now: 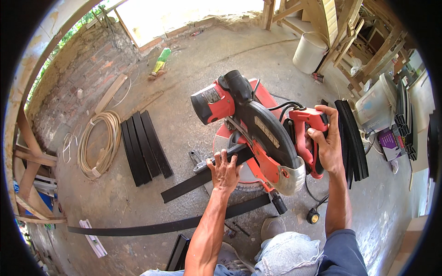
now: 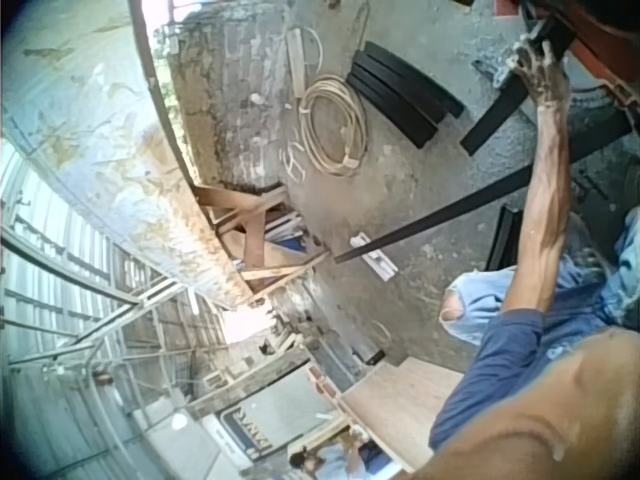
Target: The person measures a piece of dark wood with a measuring tape, marks it, and then cuts it using a miter saw.
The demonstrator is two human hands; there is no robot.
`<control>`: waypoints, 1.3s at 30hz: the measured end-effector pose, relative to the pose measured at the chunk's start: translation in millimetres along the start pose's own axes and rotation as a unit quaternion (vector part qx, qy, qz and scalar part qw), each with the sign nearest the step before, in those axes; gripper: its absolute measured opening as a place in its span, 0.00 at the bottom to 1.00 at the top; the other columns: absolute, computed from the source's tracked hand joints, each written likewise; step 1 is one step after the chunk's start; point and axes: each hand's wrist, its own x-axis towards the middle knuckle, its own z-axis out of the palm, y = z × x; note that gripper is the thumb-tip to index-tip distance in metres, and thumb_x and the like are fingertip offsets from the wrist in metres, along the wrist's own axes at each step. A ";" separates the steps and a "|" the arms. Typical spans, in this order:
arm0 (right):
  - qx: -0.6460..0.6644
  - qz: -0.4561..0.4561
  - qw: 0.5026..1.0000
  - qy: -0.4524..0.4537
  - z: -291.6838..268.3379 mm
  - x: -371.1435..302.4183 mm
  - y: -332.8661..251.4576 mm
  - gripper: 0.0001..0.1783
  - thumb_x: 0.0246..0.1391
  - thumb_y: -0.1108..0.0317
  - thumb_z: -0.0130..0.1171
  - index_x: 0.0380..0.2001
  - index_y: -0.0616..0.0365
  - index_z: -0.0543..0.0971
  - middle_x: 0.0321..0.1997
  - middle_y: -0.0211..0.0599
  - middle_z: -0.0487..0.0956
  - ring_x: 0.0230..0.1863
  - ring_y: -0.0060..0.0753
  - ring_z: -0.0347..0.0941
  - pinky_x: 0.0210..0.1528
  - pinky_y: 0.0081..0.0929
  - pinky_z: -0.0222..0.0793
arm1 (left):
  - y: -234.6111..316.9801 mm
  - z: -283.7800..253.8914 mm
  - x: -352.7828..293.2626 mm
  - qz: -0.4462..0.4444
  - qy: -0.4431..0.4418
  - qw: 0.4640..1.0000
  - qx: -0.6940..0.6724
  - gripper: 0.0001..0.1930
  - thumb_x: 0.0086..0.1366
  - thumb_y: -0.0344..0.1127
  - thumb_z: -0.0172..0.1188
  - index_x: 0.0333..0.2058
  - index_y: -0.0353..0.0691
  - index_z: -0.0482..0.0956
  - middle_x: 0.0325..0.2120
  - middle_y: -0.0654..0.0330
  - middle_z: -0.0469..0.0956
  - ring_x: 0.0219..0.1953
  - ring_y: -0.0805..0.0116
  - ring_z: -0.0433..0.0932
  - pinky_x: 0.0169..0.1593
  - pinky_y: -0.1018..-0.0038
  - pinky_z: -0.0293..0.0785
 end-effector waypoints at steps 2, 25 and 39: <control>0.004 0.001 1.000 0.001 -1.6 -2.5 1.7 0.27 0.58 0.79 0.50 0.60 0.56 0.62 0.26 0.28 0.74 0.23 0.17 0.68 0.28 0.20 0.68 | 1.3 -0.4 1.0 0.000 -0.002 1.000 0.001 0.23 0.61 0.50 0.66 0.52 0.48 0.80 0.55 0.54 0.67 0.60 0.53 0.63 0.60 0.41 0.52; 0.017 0.015 1.000 -0.015 -1.6 0.6 -4.9 0.26 0.57 0.79 0.49 0.60 0.55 0.68 0.27 0.27 0.72 0.23 0.16 0.66 0.28 0.19 0.67 | -0.5 0.9 -0.2 0.008 -0.012 1.000 0.022 0.23 0.64 0.52 0.64 0.54 0.49 0.80 0.54 0.54 0.66 0.60 0.53 0.61 0.59 0.41 0.51; 0.031 0.007 0.999 -0.011 -1.3 -4.0 1.7 0.26 0.57 0.79 0.49 0.60 0.55 0.68 0.27 0.27 0.72 0.24 0.15 0.66 0.28 0.19 0.67 | 2.8 0.6 0.9 -0.007 0.002 1.000 0.005 0.23 0.60 0.50 0.68 0.52 0.48 0.81 0.54 0.55 0.67 0.60 0.53 0.61 0.61 0.40 0.50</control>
